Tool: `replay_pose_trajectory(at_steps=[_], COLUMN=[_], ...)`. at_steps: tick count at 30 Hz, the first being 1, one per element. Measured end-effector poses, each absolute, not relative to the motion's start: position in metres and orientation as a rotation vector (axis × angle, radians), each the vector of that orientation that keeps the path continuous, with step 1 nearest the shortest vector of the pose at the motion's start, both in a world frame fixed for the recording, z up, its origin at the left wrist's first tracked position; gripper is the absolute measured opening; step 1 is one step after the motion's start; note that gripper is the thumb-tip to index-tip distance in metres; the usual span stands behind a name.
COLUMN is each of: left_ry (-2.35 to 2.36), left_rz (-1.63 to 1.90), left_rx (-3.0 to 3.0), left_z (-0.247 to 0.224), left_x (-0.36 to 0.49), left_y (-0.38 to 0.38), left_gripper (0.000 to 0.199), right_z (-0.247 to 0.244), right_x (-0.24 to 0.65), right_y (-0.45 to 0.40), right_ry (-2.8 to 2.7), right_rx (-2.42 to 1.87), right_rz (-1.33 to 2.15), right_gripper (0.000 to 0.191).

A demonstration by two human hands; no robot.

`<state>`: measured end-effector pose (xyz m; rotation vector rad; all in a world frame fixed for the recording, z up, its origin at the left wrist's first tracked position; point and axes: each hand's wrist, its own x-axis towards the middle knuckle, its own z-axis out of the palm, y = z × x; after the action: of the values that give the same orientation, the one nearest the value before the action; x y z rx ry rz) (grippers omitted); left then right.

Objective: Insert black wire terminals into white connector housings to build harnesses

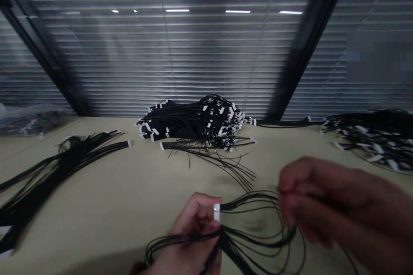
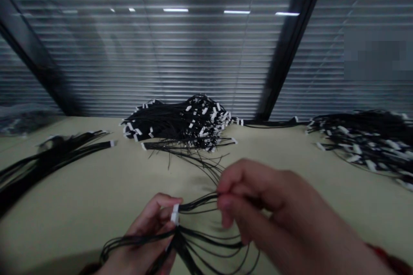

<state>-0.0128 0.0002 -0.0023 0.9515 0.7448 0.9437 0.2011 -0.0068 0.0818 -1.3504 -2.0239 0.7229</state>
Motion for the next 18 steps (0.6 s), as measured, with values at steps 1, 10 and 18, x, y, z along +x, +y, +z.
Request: replay_pose_trajectory(at_steps=[1,10,18], left_ry=[0.753,0.789,0.741], left_rz=[0.942,0.977,0.915], left_rx=[0.947,0.890,0.993], left_z=[-0.001,-0.008,-0.011], left_x=[-0.013,-0.013,-0.019], left_y=[-0.001,-0.012,-0.011], left_gripper=[0.026,0.019,0.021], right_z=[0.074,0.047,0.042], right_x=[0.192,0.169,0.167], right_y=[-0.010,-0.015,-0.015], right_ry=[-2.163,-2.469,-2.446], right_rx=[-1.389,-1.171,-1.105], right_rz=[0.597,0.048,-0.040], right_gripper=[0.018,0.014,0.017])
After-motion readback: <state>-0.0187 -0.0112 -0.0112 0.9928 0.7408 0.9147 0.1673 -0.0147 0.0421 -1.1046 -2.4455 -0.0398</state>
